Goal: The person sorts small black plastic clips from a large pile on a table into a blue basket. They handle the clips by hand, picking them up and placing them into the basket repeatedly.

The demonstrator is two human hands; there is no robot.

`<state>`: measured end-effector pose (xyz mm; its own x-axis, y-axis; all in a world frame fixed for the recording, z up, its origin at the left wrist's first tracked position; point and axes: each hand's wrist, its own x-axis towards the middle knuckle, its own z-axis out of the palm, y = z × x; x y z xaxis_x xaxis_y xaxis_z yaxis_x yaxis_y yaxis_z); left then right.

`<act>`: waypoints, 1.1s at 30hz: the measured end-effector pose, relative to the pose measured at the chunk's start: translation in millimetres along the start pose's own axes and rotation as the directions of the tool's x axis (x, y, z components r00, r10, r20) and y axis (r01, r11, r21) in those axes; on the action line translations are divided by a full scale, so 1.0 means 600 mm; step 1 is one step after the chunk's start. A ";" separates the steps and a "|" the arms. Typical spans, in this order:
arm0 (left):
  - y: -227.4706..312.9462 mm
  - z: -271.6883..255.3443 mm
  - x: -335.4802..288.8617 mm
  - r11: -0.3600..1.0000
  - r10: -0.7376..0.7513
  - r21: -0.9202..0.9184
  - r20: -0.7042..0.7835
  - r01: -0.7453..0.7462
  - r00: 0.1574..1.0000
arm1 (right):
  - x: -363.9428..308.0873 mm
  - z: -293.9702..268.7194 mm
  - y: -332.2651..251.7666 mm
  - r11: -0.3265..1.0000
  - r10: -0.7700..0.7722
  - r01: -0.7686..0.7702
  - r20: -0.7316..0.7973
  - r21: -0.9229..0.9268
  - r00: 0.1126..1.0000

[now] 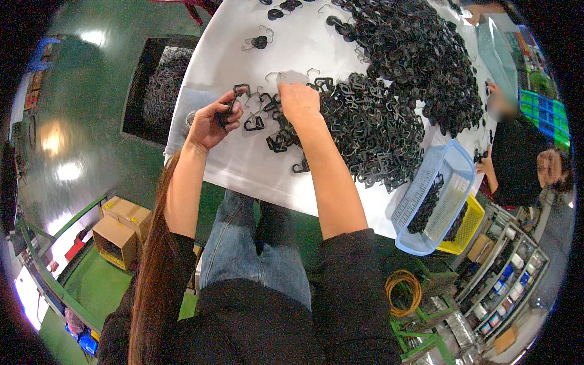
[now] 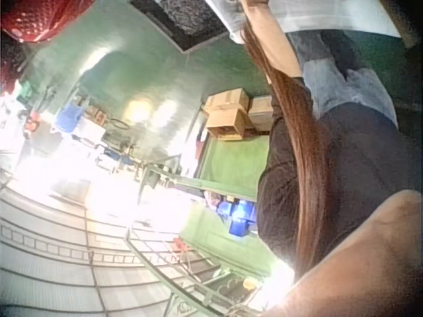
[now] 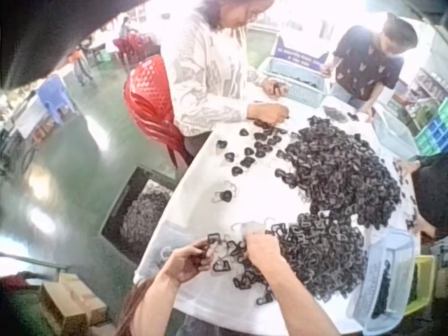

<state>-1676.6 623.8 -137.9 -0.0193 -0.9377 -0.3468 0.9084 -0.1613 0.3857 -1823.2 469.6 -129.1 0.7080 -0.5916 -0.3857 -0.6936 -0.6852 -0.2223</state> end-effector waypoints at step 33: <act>-0.163 0.068 0.043 -0.226 0.608 0.973 0.103 0.047 0.788 | -0.194 0.004 0.105 -0.548 0.160 0.004 0.100 0.836 0.982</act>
<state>-1782.9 602.6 -149.7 0.4937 -0.8682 0.0493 -0.6122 -0.3067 0.7288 -1949.5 496.4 -100.3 0.5709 -0.6481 -0.5041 0.2720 0.7286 -0.6286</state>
